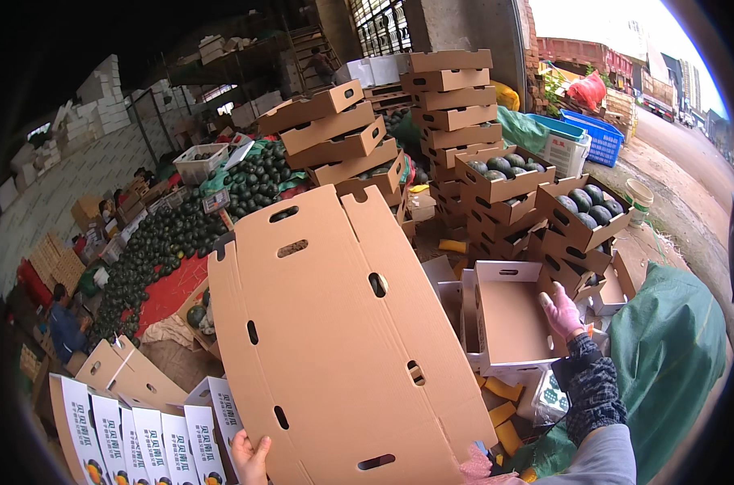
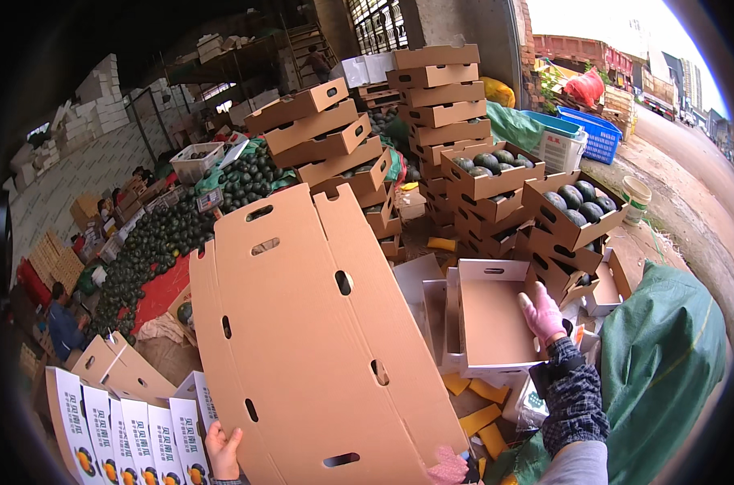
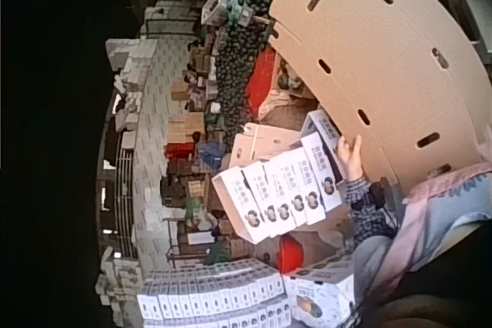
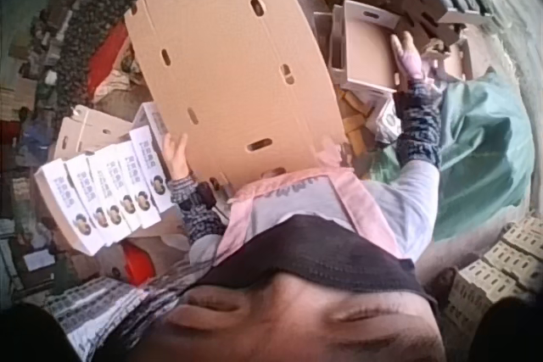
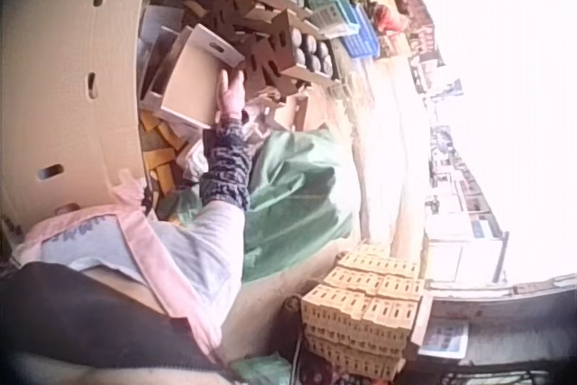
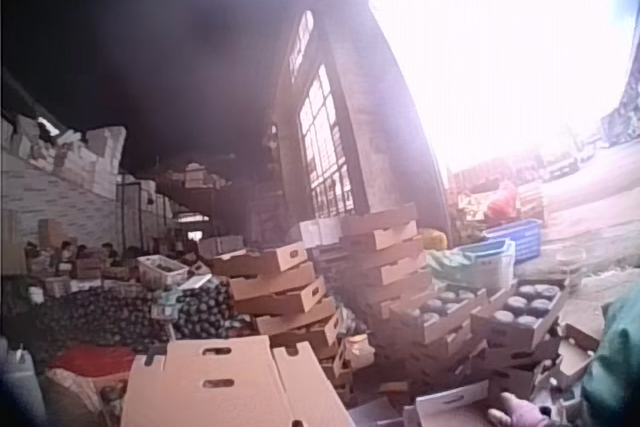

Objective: Assembling flat cardboard boxes for shipping produce in a warehouse.

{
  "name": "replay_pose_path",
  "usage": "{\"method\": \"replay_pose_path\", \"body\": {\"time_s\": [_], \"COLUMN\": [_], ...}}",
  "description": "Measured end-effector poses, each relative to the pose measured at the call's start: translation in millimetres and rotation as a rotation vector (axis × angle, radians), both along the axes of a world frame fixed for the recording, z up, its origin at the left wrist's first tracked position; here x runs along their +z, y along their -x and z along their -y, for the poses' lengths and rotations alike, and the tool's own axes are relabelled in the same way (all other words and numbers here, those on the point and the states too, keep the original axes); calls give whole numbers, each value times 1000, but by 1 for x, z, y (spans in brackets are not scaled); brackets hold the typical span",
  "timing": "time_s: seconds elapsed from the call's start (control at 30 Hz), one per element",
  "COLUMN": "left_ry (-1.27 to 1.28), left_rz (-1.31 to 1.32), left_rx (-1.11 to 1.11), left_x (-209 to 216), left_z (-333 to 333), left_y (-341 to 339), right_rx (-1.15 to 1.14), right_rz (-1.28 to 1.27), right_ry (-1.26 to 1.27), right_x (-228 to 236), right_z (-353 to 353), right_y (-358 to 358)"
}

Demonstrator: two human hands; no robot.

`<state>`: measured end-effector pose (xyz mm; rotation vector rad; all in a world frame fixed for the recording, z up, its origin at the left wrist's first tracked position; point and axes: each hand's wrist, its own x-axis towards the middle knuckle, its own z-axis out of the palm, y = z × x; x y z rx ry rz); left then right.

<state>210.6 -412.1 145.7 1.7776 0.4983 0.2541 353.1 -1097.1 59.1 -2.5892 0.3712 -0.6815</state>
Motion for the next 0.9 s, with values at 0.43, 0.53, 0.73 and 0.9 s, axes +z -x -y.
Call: {"method": "replay_pose_path", "body": {"time_s": [0.43,0.53,0.73,0.9], "left_ry": [-995,-896,-1144,-977], "left_rz": [69,22,173,372], "left_rx": [-5,-447,-1078,-1059], "left_x": [21,44,58,28], "left_z": [58,72,49,14], "left_y": [47,56,53,54], "right_rx": [75,69,372,1396], "right_rz": [-386,-422,-210,-246], "right_ry": [153,337,597,954], "right_x": [128,140,146,164], "right_z": [-303,-312,-324,-312], "right_y": [112,118,131,146]}}
